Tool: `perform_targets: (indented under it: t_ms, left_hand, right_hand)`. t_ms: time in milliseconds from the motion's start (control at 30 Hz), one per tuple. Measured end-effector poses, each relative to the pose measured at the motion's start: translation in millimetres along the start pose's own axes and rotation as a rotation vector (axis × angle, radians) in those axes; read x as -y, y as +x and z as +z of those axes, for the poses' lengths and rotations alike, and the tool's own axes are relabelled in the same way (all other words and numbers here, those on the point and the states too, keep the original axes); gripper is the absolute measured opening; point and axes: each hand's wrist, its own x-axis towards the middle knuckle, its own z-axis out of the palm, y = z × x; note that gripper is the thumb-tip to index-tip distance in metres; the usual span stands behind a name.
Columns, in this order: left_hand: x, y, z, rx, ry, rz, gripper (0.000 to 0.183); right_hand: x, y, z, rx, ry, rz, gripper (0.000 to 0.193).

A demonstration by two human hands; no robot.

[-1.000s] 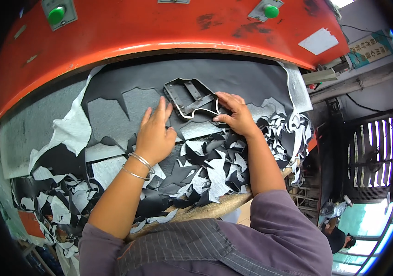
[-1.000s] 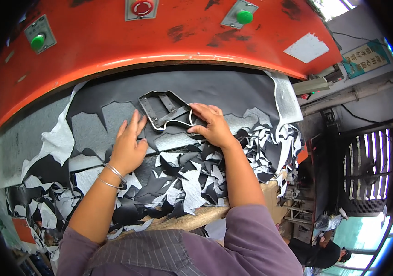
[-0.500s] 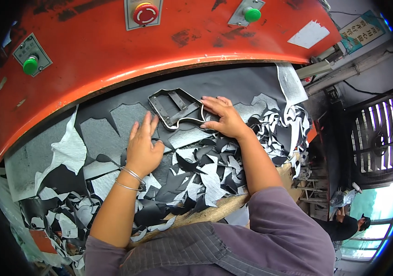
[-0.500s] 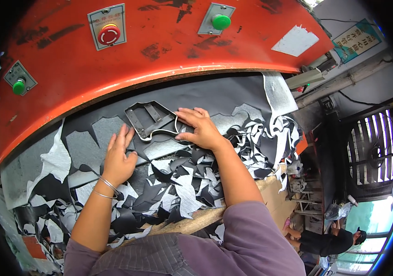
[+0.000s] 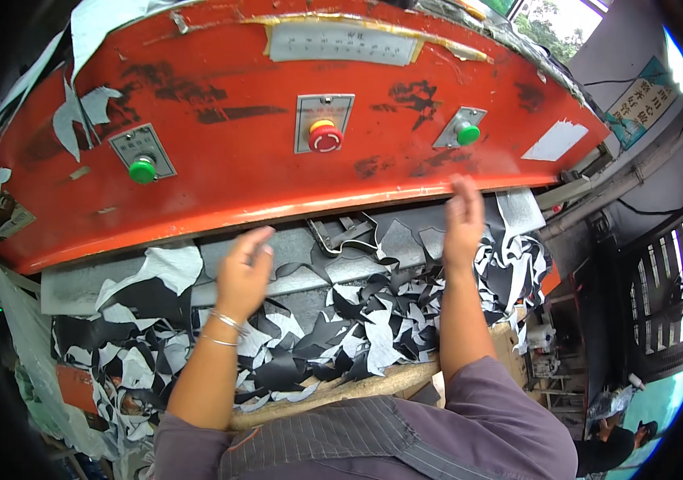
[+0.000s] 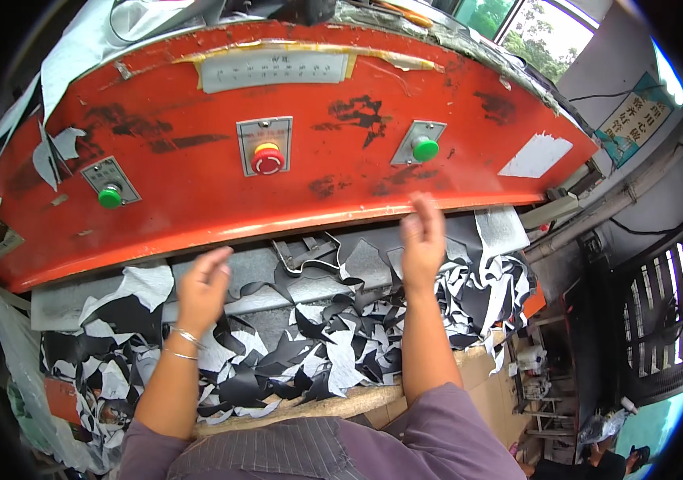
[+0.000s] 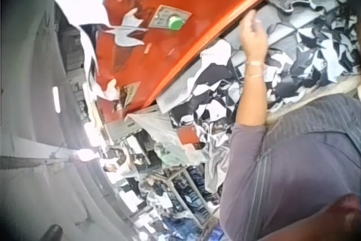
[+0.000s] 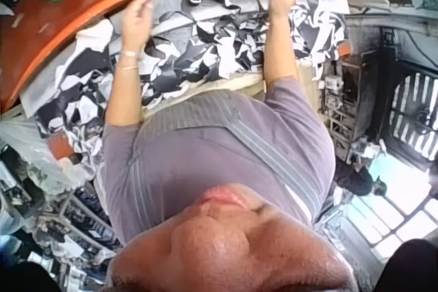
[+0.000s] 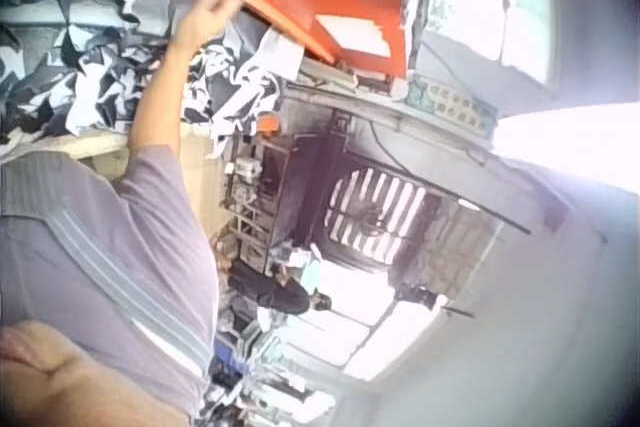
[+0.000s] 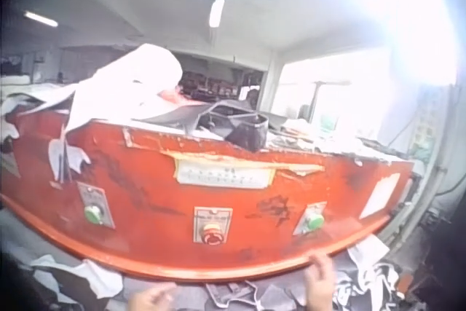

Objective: The recorder uses a metal die and a hydraulic press to cut shoe components from a leather sheet.

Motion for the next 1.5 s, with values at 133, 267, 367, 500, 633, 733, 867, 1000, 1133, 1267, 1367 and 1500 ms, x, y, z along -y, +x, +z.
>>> perform_targets:
  t_ms: [133, 267, 367, 500, 633, 733, 867, 1000, 1133, 1267, 1367, 1500]
  left_hand:
    - [-75, 6, -68, -0.624, 0.185, 0.435, 0.017]
    - [-107, 27, -109, -0.524, 0.776, 0.455, 0.017]
    - [-128, -3, -104, -0.412, 0.57, 0.368, 0.018]
    - [-113, -106, -76, -0.037, 0.358, 0.241, 0.016]
    - [-115, -206, -44, 0.382, 0.481, 0.121, 0.037]
    - [-115, -237, -21, 0.326, 0.569, 0.044, 0.047]
    - [-112, -251, -9, 0.218, 0.598, 0.03, 0.04]
    - [-105, -245, -13, 0.274, 0.601, 0.015, 0.041]
    - [-113, -174, -38, 0.803, 0.639, -0.19, 0.037]
    - [-83, -95, -16, 0.655, 0.487, -0.007, 0.036]
    - [-30, -46, 27, 0.31, 0.418, 0.303, 0.047]
    - [28, -29, 50, 0.333, 0.463, 0.405, 0.053]
  right_hand:
    - [77, 60, -8, -0.703, 0.07, -0.283, 0.049]
    - [84, 114, -2, -0.824, -0.725, -0.361, 0.063]
    - [95, 102, -7, -0.887, -0.495, -0.342, 0.06]
    - [130, -46, 25, 0.046, -0.239, -0.048, 0.03]
    - [177, -197, 49, 0.915, -0.454, -0.241, 0.056]
    - [167, -241, 61, 0.861, -0.673, -0.303, 0.054]
    - [167, -246, 60, 0.798, -0.61, -0.324, 0.029]
    - [162, -241, 64, 0.859, -0.627, -0.312, 0.034]
    - [136, -150, 56, 1.489, -0.442, 0.003, 0.056]
    - [85, -40, 65, 0.805, -0.736, -0.308, 0.067]
    - [34, 2, 86, 0.946, -0.92, -0.153, 0.089]
    - [-21, 23, 86, 1.018, -0.514, -0.065, 0.067]
